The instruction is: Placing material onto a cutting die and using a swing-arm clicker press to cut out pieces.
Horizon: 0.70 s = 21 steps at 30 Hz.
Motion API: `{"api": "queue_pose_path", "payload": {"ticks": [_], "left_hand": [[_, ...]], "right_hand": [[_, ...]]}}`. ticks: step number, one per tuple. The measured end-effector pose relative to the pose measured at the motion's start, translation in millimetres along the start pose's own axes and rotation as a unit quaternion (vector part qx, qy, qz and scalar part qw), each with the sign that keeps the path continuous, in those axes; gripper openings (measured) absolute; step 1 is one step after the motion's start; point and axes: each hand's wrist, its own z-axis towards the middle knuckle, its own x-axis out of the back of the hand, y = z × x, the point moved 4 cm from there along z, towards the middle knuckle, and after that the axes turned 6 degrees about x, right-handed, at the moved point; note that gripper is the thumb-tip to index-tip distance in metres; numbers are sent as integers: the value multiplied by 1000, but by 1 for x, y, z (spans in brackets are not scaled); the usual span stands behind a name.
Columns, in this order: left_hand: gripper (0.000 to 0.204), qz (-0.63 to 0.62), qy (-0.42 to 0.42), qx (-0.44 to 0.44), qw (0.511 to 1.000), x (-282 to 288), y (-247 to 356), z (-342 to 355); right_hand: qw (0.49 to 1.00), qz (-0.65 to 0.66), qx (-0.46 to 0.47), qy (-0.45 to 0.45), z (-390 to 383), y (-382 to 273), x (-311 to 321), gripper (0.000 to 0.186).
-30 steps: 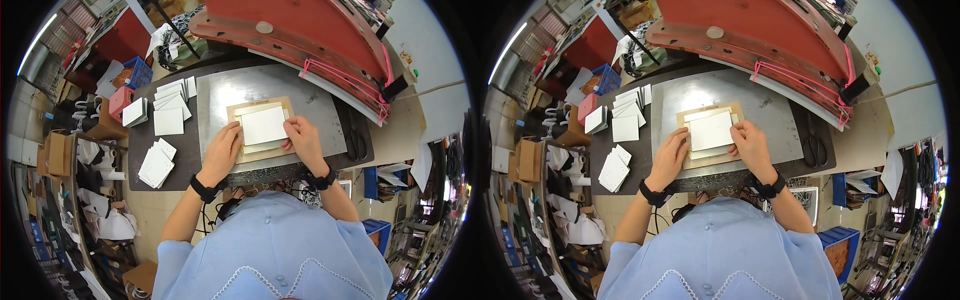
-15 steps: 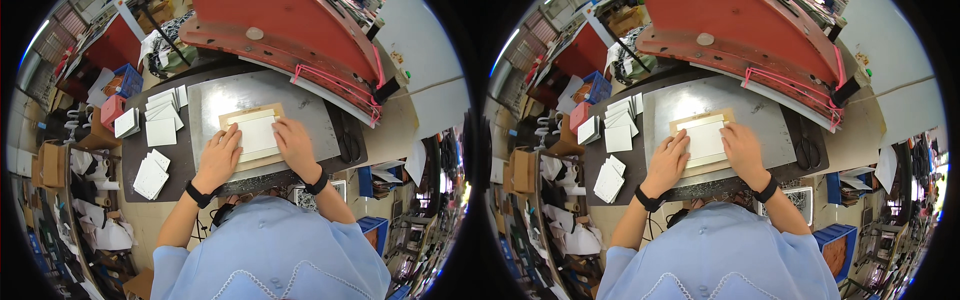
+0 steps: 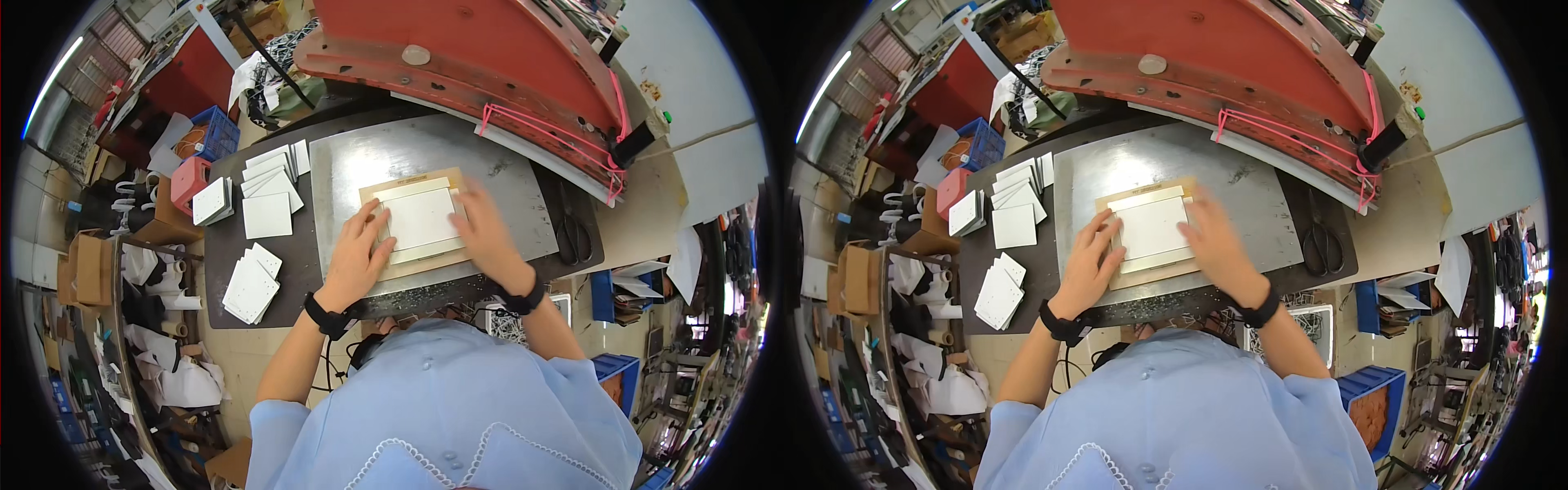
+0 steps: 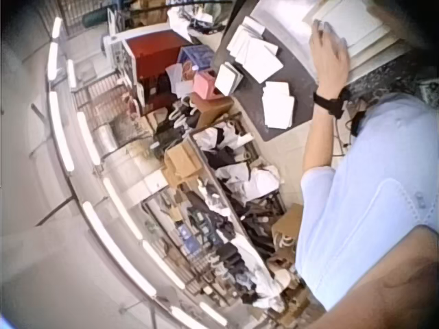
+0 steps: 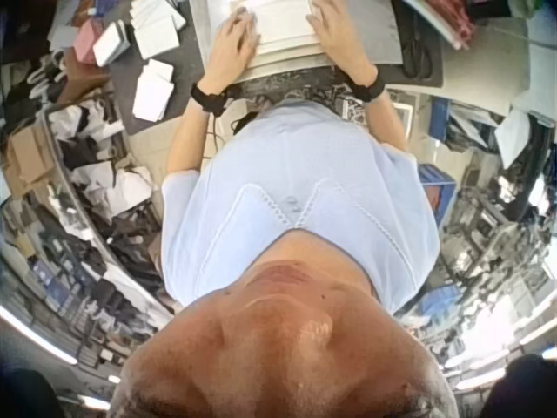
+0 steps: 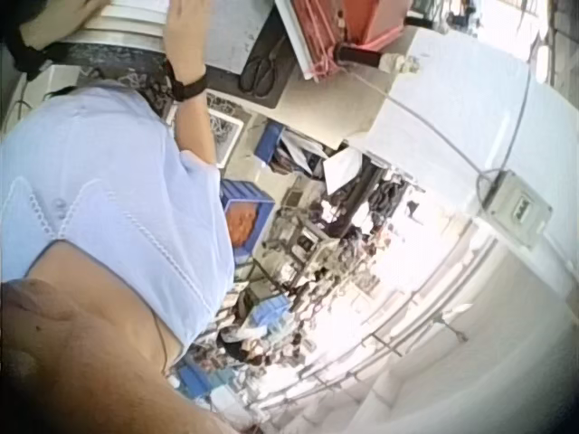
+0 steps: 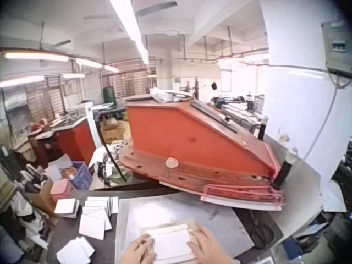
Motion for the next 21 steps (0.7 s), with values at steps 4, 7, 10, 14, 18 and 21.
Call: {"api": "queue_pose_path", "payload": {"ticks": [4, 7, 10, 14, 18, 21], "left_hand": [[50, -155, 134, 70, 976, 26, -17, -11], [44, -184, 181, 119, 959, 42, -28, -27], [36, -173, 182, 118, 961, 50, -25, -40], [27, -195, 136, 121, 964, 52, -8, -49], [22, -219, 74, 118, 966, 49, -1, -61], [19, -233, 27, 102, 967, 44, 20, -61]], "right_hand": [[959, -42, -106, 258, 12, 41, 105, 50], [875, -118, -153, 443, 3, 99, 187, 53], [904, 141, -141, 379, 28, 129, 222, 50], [893, 166, -221, 354, 23, 196, 216, 51], [900, 162, -220, 338, 22, 189, 210, 50], [911, 126, -228, 320, 8, 172, 208, 46]]}}
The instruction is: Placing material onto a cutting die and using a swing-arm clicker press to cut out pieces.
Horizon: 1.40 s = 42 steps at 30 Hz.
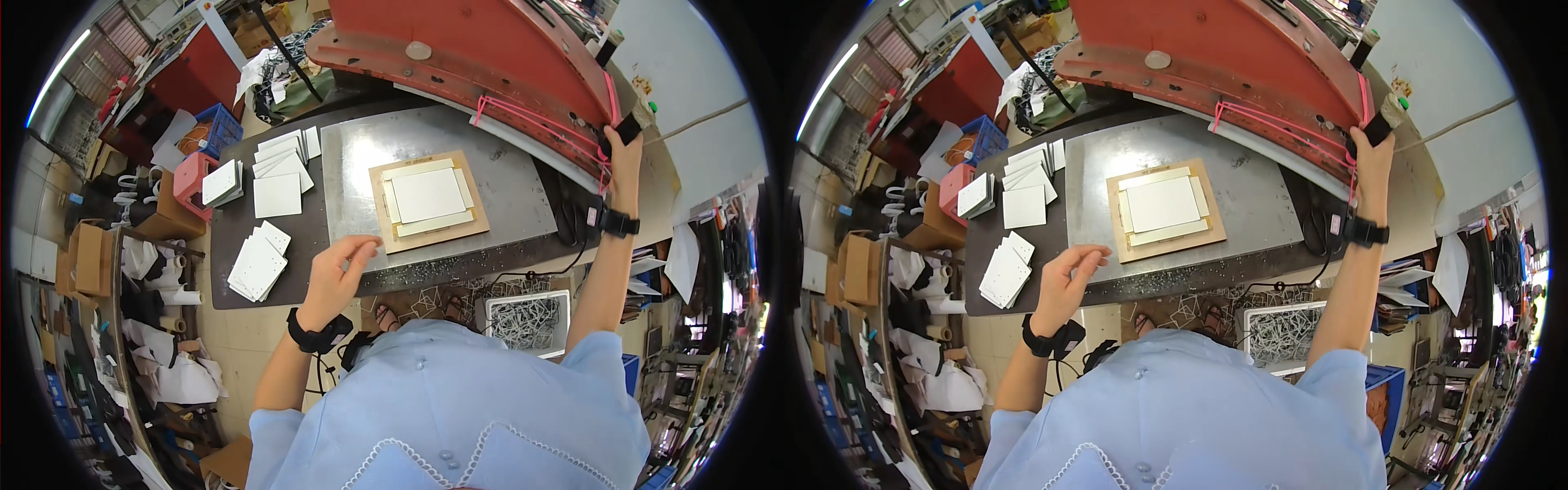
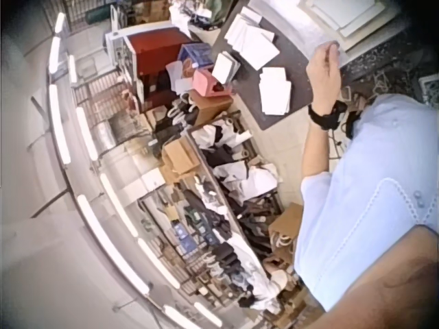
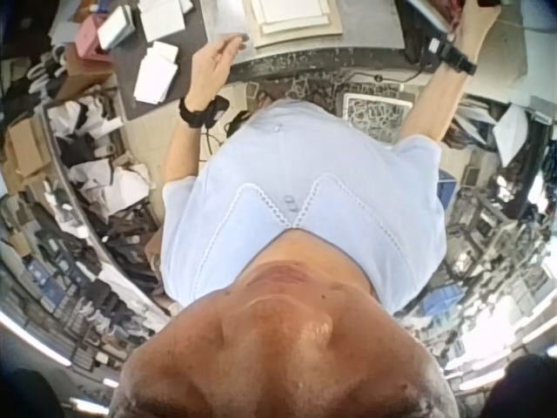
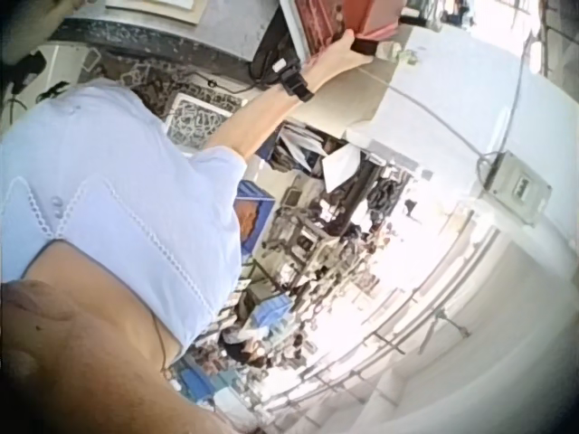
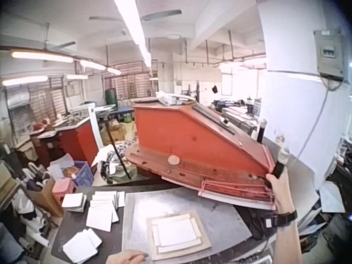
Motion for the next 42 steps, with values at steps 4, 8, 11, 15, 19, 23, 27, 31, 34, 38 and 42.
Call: {"api": "queue_pose_path", "payload": {"ticks": [4, 8, 11, 15, 19, 23, 27, 31, 34, 38, 42], "left_hand": [[18, 19, -59, -26, 998, -16, 20, 0], [16, -4, -94, -79, 992, -31, 53, 8], [20, -33, -113, -126, 985, -36, 76, 11], [35, -127, -103, -179, 970, -42, 107, 16], [75, -160, -125, -216, 955, -42, 134, 25], [90, -301, -172, -151, 925, -45, 143, 20], [71, -303, -26, -109, 946, -14, 134, 2], [48, -311, 66, -48, 947, 13, 128, -4], [41, -298, 81, -44, 950, 28, 122, -8], [40, -319, 83, -53, 942, 37, 108, -10], [39, -326, 63, -68, 941, 36, 96, -9]], "right_hand": [[994, -94, 22, -48, -62, -63, -10, 41], [988, -62, 32, -140, -116, -110, -10, 43], [972, -41, -20, -230, -130, -101, 18, 44], [992, -85, 78, -47, -66, -112, 53, 46], [993, -45, 92, 61, -13, -98, 43, 47], [988, 148, 26, -19, -7, -97, -3, 48], [980, 163, 110, 8, -38, -121, -17, 46], [962, 273, 29, 4, -64, -143, -30, 44], [949, 300, -1, -92, -69, -141, -29, 41], [947, 295, -31, -120, -74, -154, -32, 32], [932, 338, -37, -127, -82, -138, -34, 26]]}}
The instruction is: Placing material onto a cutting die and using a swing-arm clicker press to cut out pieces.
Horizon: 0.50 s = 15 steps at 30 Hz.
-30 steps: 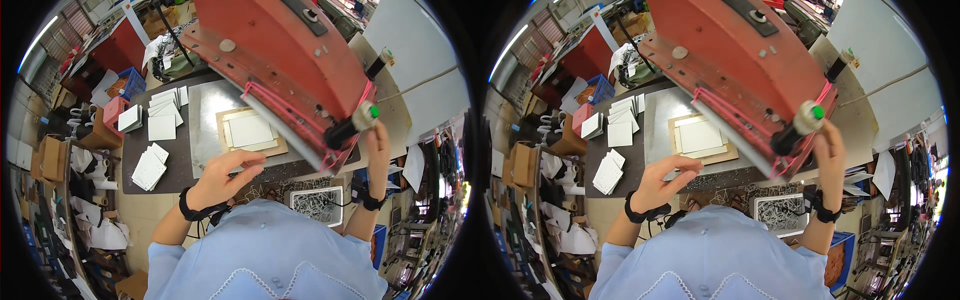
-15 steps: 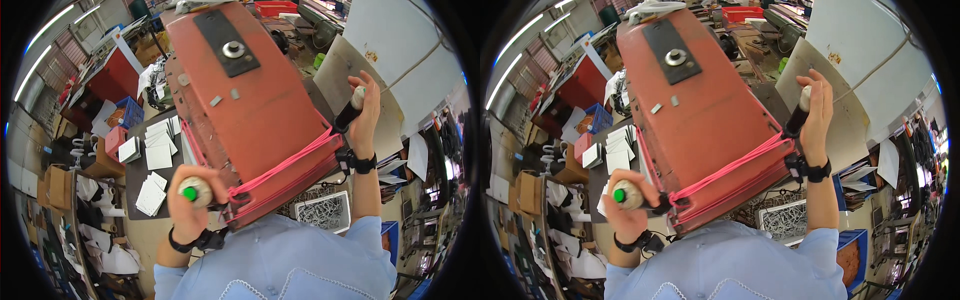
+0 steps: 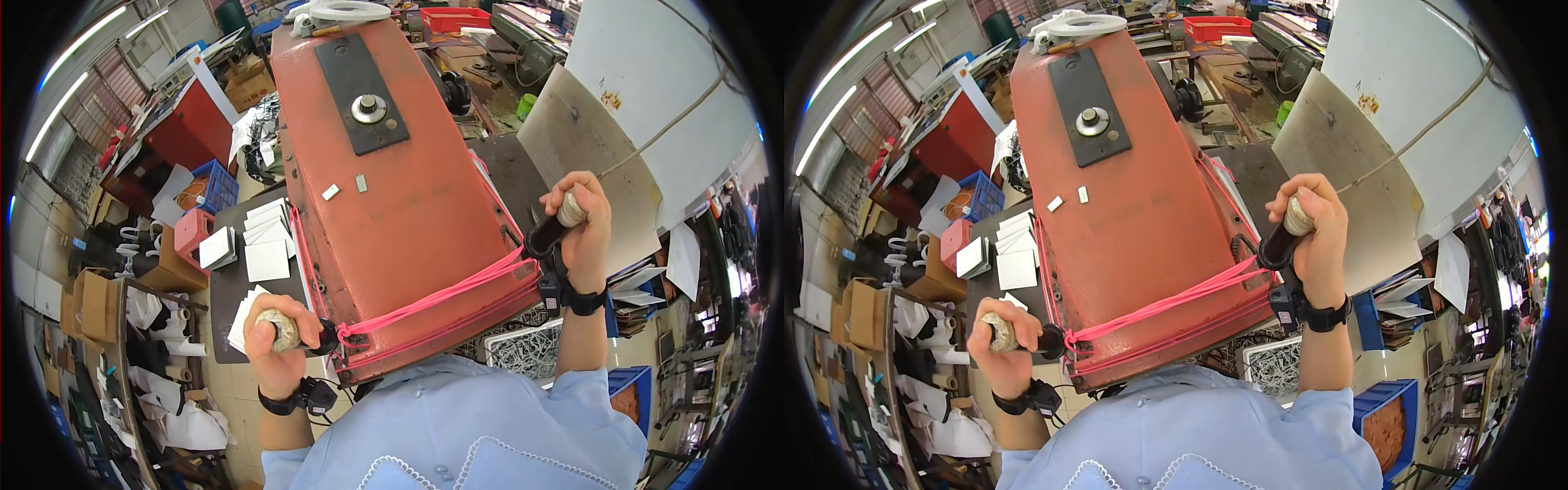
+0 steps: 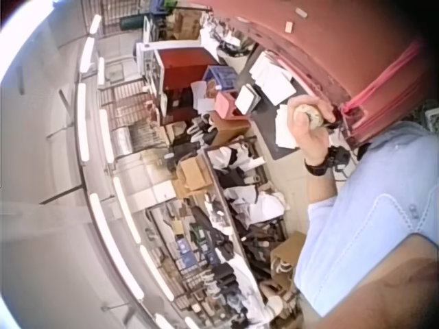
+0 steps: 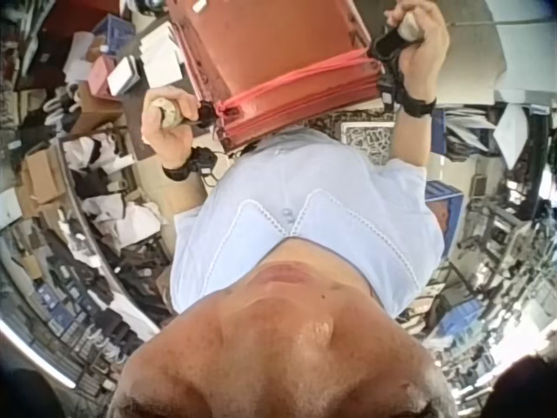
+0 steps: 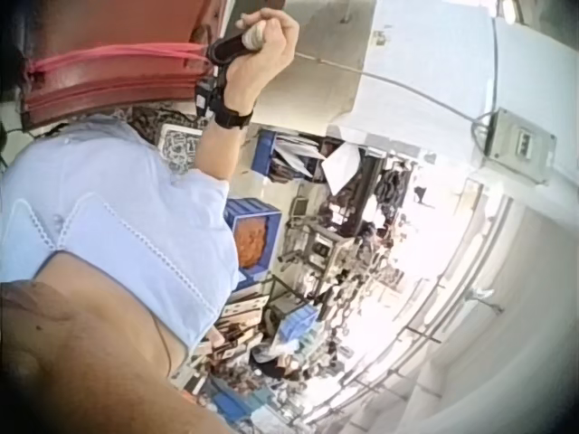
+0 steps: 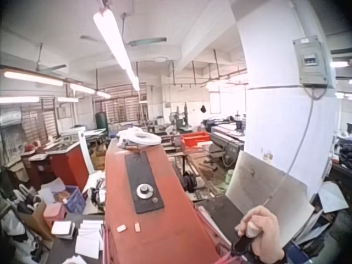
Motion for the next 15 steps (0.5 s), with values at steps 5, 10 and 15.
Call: {"api": "queue_pose_path", "payload": {"ticks": [5, 10, 15], "left_hand": [[39, -5, -20, 4, 1000, 5, -14, -1], [56, 24, 12, -8, 1000, 4, -17, -5], [80, 21, 8, -27, 999, -8, -5, -4]], "right_hand": [[1000, -12, -5, 28, -9, 10, -2, 23], [999, 19, 23, 19, -12, 17, 1, 23], [998, -8, 59, -15, -6, 12, -3, 39]]}}
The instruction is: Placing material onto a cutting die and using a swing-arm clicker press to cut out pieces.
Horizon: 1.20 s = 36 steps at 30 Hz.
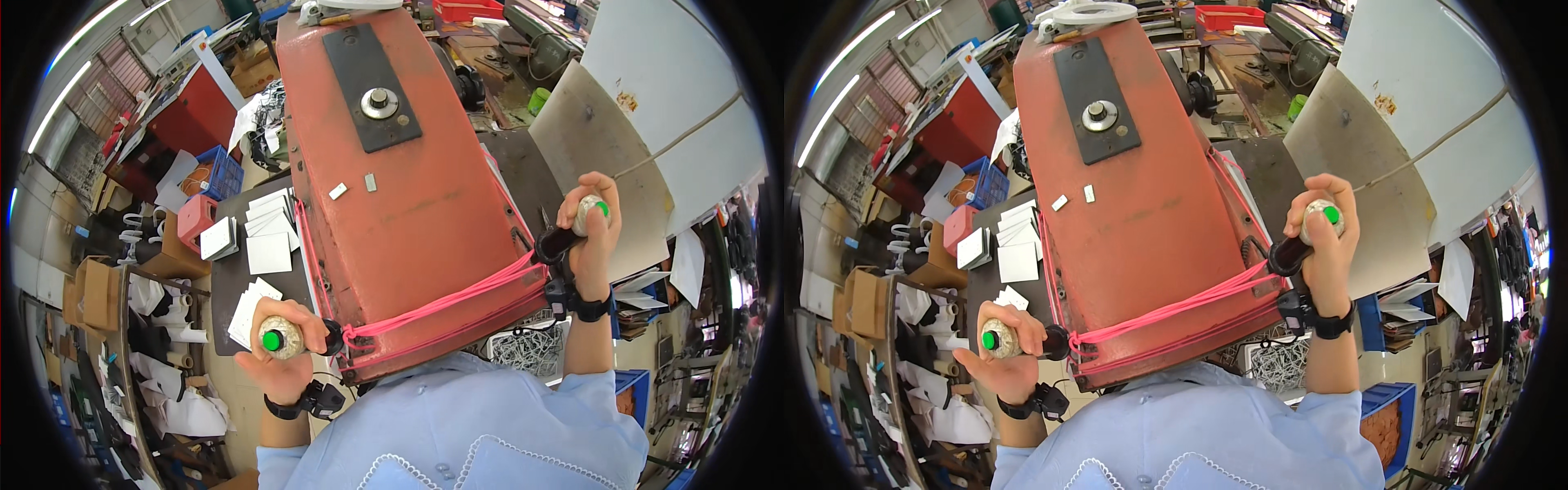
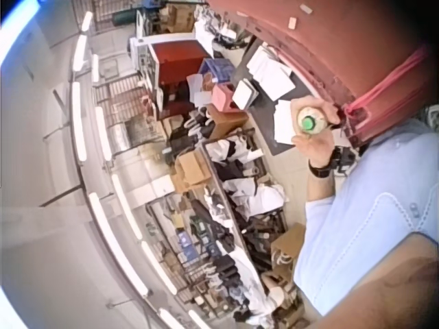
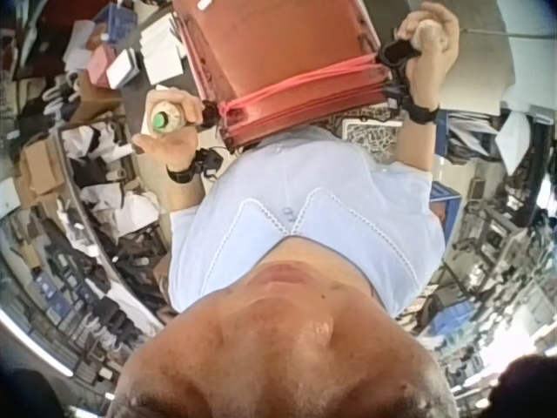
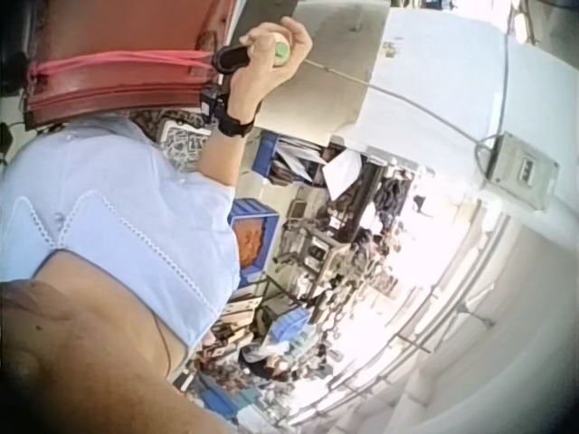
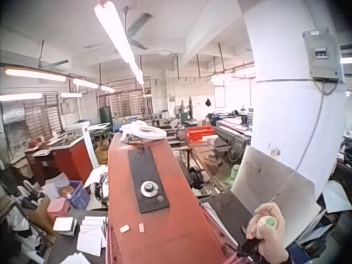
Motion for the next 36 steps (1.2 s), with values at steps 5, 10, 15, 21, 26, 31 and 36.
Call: {"api": "queue_pose_path", "payload": {"ticks": [5, 10, 15, 21, 26, 31, 36], "left_hand": [[83, -49, -74, 33, 996, -16, -8, 0], [93, -90, -245, -2, 965, -67, -14, 12], [71, 146, -270, -83, 948, -91, -33, 11], [31, 432, -169, -17, 886, -4, -114, 28], [27, 520, -161, -112, 831, -2, -124, 40], [23, 523, -146, -132, 829, 3, -140, 42], [24, 509, -137, -129, 840, 6, -142, 43]], "right_hand": [[998, -34, -38, -46, 28, 0, 27, 41], [984, -165, -38, 60, 65, -6, 62, 43], [892, -430, 110, 85, 35, -30, 57, 46], [986, -51, -82, -139, -52, -20, -32, 69], [980, -199, -15, 18, -44, -5, -13, 49], [929, -334, 119, 108, -32, -3, -5, 60], [846, -500, 102, -155, -77, 40, -60, 37]]}}
